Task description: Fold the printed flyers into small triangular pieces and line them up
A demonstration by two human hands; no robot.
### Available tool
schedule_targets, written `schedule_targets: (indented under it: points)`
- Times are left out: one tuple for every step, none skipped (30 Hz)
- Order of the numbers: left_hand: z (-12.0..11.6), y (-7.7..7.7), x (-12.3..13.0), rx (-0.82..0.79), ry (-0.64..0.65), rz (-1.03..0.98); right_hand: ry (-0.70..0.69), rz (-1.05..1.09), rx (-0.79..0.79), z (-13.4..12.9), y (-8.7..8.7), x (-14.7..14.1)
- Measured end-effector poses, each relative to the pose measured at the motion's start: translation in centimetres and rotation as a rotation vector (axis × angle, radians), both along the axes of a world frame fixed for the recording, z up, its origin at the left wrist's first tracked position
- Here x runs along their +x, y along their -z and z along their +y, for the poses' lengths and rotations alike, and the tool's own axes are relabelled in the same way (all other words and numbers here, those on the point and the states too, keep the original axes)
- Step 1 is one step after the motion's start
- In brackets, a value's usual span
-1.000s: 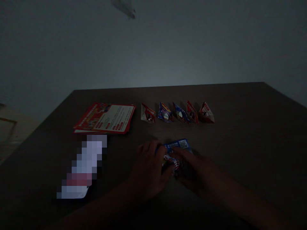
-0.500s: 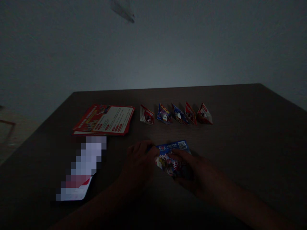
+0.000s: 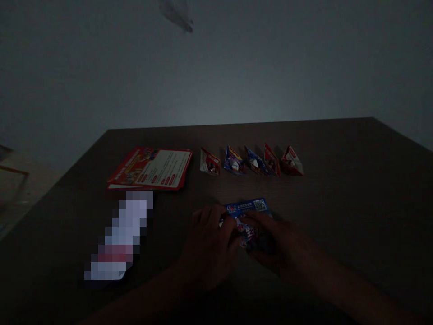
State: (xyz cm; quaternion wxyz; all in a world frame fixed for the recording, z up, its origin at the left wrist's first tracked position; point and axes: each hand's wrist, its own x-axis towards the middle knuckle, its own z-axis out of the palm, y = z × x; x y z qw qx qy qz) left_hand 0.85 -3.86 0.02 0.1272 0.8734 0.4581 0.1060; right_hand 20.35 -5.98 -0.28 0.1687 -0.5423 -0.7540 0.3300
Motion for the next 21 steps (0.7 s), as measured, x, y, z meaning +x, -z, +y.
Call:
schedule_targets:
  points:
    - [-0.05, -0.06, 0.04, -0.015, -0.002, -0.003, -0.003, 0.002, -0.004, 0.00, -0.06, -0.01]
    - [-0.09, -0.11, 0.08, -0.031, -0.003, -0.006, -0.007, 0.002, -0.009, 0.01, -0.12, -0.01]
    - [-0.14, -0.16, 0.13, -0.046, -0.001, -0.008, -0.010, -0.001, -0.011, 0.02, -0.19, -0.01]
    - [-0.18, -0.20, 0.17, -0.061, 0.001, -0.010, -0.012, -0.003, -0.010, 0.02, -0.24, 0.01]
    - [-0.22, -0.24, 0.22, -0.073, 0.002, -0.010, -0.015, -0.006, -0.009, 0.02, -0.28, 0.03]
    - [-0.26, -0.27, 0.28, -0.082, 0.001, -0.007, -0.020, -0.005, -0.008, 0.01, -0.30, 0.06]
    - [-0.29, -0.28, 0.33, -0.084, -0.004, -0.003, -0.025, -0.002, -0.008, 0.00, -0.31, 0.10]
    - [-0.32, -0.29, 0.38, -0.083, -0.013, 0.002, -0.031, 0.001, -0.009, -0.01, -0.31, 0.14]
    - [-0.33, -0.28, 0.43, -0.080, -0.022, 0.005, -0.034, -0.001, -0.009, -0.03, -0.30, 0.17]
    - [-0.34, -0.27, 0.46, -0.075, -0.030, 0.008, -0.035, -0.005, -0.008, -0.05, -0.30, 0.20]
    - [-0.35, -0.26, 0.49, -0.072, -0.032, 0.008, -0.035, -0.009, -0.005, -0.07, -0.31, 0.21]
    - [-0.35, -0.25, 0.51, -0.070, -0.032, 0.006, -0.037, -0.012, -0.003, -0.08, -0.35, 0.22]
    - [-0.35, -0.25, 0.52, -0.068, -0.032, 0.003, -0.041, -0.011, -0.005, -0.09, -0.40, 0.21]
    - [-0.35, -0.26, 0.51, -0.066, -0.032, -0.001, -0.046, -0.004, -0.004, -0.09, -0.48, 0.20]
    - [-0.34, -0.29, 0.50, -0.064, -0.035, -0.005, -0.049, 0.004, -0.003, -0.10, -0.55, 0.18]
    - [-0.34, -0.31, 0.46, -0.062, -0.041, -0.007, -0.051, 0.011, -0.003, -0.10, -0.63, 0.16]
    - [-0.32, -0.34, 0.42, -0.063, -0.043, -0.008, -0.049, 0.012, -0.003, -0.10, -0.68, 0.14]
    - [-0.30, -0.37, 0.35, -0.066, -0.047, -0.007, -0.045, 0.009, -0.003, -0.10, -0.73, 0.13]
    - [-0.26, -0.40, 0.26, -0.069, -0.048, -0.006, -0.037, 0.002, -0.001, -0.10, -0.75, 0.13]
    - [-0.20, -0.41, 0.16, -0.071, -0.050, -0.004, -0.029, -0.008, -0.001, -0.08, -0.76, 0.12]
    - [-0.11, -0.40, 0.02, -0.072, -0.054, -0.001, -0.025, -0.015, -0.002, -0.06, -0.77, 0.12]
